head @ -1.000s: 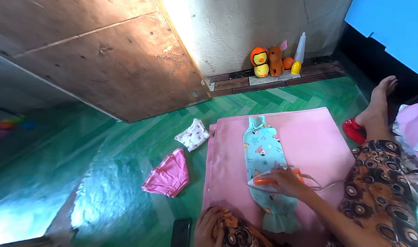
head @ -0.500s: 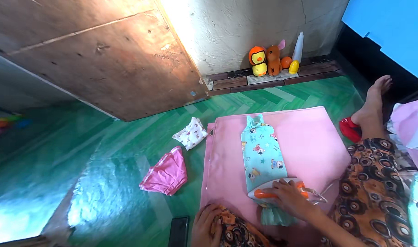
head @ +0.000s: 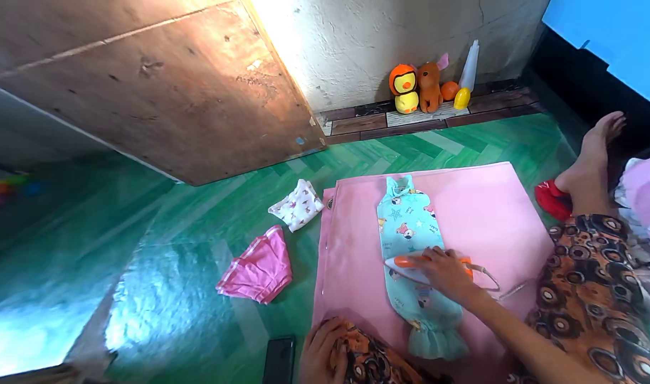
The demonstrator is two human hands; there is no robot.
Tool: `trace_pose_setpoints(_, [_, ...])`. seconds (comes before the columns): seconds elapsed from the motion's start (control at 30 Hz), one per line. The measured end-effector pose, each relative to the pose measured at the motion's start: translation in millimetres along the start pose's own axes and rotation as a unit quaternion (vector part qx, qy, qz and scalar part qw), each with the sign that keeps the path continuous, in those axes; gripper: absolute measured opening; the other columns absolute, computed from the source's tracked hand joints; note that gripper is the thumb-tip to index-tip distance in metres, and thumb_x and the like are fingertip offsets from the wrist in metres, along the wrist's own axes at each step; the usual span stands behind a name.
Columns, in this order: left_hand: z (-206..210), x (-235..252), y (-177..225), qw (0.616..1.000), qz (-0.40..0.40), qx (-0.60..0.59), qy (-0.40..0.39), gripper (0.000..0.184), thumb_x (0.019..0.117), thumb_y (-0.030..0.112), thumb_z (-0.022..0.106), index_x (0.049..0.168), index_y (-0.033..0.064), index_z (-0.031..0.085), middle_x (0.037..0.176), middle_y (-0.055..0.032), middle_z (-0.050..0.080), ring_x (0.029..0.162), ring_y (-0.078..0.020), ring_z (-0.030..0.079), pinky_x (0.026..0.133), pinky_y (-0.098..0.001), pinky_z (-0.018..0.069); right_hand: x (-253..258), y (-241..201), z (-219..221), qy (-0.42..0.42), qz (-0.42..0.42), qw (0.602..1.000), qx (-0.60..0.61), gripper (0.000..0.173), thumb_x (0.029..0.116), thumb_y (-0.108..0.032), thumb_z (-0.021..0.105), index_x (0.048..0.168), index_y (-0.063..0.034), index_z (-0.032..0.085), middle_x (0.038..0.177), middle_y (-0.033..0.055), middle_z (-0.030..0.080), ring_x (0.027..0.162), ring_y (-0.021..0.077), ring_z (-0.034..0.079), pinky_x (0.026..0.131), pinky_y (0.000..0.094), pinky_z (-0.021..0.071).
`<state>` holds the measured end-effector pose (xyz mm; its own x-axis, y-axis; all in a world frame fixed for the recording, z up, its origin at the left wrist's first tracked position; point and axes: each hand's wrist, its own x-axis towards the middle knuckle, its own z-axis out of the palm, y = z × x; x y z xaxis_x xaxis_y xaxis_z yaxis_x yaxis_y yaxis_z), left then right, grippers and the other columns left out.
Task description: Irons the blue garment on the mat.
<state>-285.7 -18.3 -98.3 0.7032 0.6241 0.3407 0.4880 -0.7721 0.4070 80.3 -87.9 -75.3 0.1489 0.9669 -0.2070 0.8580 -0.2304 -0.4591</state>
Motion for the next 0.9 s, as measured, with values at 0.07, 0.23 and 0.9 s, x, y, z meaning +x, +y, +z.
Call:
trace_pose_setpoints(0.07, [0,0,0,1.000,0.000,-0.001,-0.001,0.034,0.1000,0.034,0.047,0.108,0.0151,0.074,0.124,-0.0030,0.072,0.124,-0.0130,0.062,0.116,-0.0393,0.0374,17,4,-8,0.017,0.011,1.000,0.004,0.041,0.1066,-0.019,0.054,0.145,-0.0321,0.062,0.130,0.0185,0.067,0.125,0.0424,0.059,0.101,0.0647,0.0427])
trace_pose_setpoints(0.23, [-1,-1,-1,1.000,-0.001,0.000,-0.008,0.034,0.1007,0.035,0.046,0.107,0.0152,0.073,0.126,-0.0035,0.071,0.125,-0.0122,0.061,0.118,-0.0370,0.0349,60,14,-31,0.016,0.049,0.999,0.014,0.045,0.1069,-0.018,0.053,0.149,-0.0335,0.057,0.133,0.0187,0.065,0.128,0.0409,0.056,0.104,0.0632,0.0393])
trace_pose_setpoints(0.9, [-3,-2,-3,1.000,-0.004,-0.012,-0.025,0.033,0.1027,0.034,0.044,0.108,0.0153,0.072,0.129,-0.0036,0.070,0.129,-0.0100,0.058,0.120,-0.0347,0.0314,155,45,-82,-0.009,0.098,0.995,0.021,0.042,0.1056,-0.021,0.058,0.146,-0.0343,0.061,0.138,0.0116,0.064,0.133,0.0357,0.052,0.105,0.0635,0.0350])
